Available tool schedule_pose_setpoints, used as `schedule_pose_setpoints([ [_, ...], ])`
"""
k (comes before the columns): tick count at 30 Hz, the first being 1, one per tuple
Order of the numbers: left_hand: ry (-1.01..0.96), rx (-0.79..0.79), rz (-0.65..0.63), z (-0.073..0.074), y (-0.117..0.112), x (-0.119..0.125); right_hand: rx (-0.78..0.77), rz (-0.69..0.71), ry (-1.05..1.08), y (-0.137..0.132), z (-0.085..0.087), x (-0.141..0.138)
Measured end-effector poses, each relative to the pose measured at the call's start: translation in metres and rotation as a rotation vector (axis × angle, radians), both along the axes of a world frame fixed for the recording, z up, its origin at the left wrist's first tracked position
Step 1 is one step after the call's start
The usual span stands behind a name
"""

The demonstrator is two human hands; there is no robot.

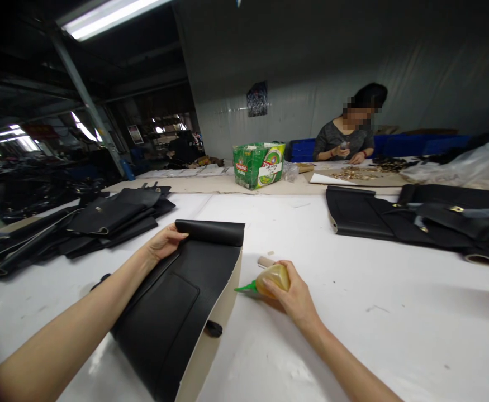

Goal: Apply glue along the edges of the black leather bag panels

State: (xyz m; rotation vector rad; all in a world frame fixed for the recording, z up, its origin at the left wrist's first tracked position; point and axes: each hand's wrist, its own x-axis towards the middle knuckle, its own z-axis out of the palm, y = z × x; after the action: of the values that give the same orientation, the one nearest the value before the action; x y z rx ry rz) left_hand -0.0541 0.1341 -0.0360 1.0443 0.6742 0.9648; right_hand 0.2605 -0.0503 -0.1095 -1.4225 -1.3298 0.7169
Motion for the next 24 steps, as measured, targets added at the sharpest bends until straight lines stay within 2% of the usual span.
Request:
schedule_pose_setpoints([
  [4, -0.003, 0.005, 0.004, 0.0, -0.002, -0.002, -0.039, 0.085, 0.02, -0.005, 0.005, 0.0],
  [11, 0.003, 0.008, -0.011, -0.002, -0.003, -0.004, 0.001, 0.045, 0.04, 0.005, 0.003, 0.004],
  [17, 0.002, 0.026, -0.013, -0.003, 0.0, -0.004, -0.018, 0.189, 0.072, -0.001, 0.004, 0.002],
  [24, 0.013, 0.044, -0.023, -0.001, -0.001, -0.002, 0.028, 0.099, 0.03, 0.012, 0.0, 0.004],
])
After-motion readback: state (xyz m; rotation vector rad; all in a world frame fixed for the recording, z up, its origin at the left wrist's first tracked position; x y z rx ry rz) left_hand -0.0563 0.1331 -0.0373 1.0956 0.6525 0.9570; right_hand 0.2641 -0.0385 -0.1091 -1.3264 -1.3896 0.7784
